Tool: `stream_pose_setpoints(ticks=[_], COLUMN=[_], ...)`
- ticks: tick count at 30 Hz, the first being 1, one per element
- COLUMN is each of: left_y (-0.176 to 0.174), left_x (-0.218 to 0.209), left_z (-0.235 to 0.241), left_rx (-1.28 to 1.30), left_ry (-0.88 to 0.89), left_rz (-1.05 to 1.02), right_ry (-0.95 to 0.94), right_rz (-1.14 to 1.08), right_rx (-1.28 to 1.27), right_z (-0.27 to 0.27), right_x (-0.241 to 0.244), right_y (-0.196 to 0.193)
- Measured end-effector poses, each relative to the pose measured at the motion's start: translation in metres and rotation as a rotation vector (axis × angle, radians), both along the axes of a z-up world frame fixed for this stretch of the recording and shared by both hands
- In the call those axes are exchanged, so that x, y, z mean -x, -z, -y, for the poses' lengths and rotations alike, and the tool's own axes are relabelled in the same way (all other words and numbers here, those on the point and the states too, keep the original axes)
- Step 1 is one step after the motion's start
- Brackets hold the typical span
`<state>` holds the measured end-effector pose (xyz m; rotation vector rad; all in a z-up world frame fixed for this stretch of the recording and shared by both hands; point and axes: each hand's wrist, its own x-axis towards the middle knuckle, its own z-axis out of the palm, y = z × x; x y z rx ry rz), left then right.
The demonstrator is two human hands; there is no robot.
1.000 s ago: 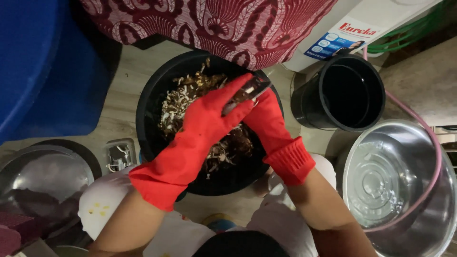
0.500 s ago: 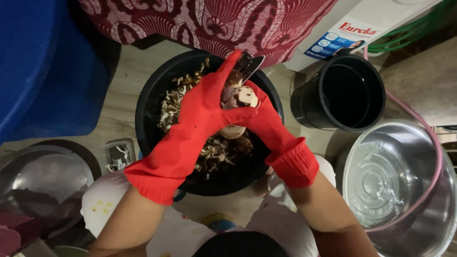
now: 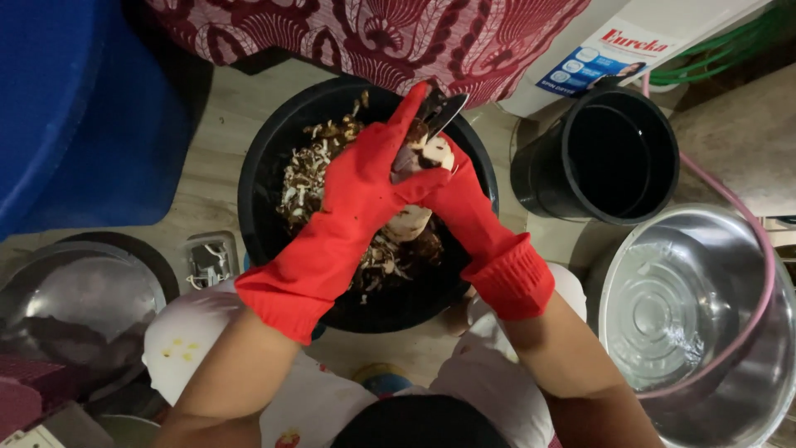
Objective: The person sits on the floor and uses a knife to peel the skin off a large root vegetable, likely a cassava or yam. The peels fall into a black bucket placed between their legs. The person rotates the vegetable to remove the skin from all sides.
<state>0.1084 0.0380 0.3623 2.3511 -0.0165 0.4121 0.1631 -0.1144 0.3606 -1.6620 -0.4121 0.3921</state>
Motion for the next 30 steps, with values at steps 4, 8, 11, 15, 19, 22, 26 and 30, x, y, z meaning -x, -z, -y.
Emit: stream_pose_setpoints(ticks=[4, 8, 11, 15, 19, 22, 26, 30], left_y=[0.006, 0.015, 0.009, 0.019, 0.018, -0.005, 0.005, 0.006], left_x=[0.003, -0.002, -0.002, 0.000, -0.005, -0.008, -0.011, -0.006], left_z=[0.003, 0.005, 0.007, 0.011, 0.004, -0.004, -0.003, 0.005], left_rx=[0.036, -0.042, 0.032, 0.123, 0.154, 0.115, 0.062, 0.095], left_ry=[0.003, -0.057, -0.029, -0.048, -0.038, 0.035, 0.111, 0.065], left_rz=[-0.047, 0.125, -0.005, 0.035, 0.102, -0.118, -0.108, -0.049], right_ry=[0.053, 0.092, 0.088, 0.121, 0.134, 0.153, 0.201, 0.248], right_rz=[0.069, 0.072, 0.100, 0.031, -0.020, -0.062, -0.143, -0.211], right_rx=[0.011, -0.010, -0.027, -0.042, -0.052, -0.070, -0.092, -0.119], right_z=[-0.001, -0.007, -0.003, -0.004, 0.000, 0.007, 0.010, 0.017], right_x=[0.001, 0.001, -0.001, -0.008, -0.017, -0.024, -0.033, -0.036], right_y=[0.013, 0.017, 0.032, 0.055, 0.076, 0.090, 0.112, 0.132])
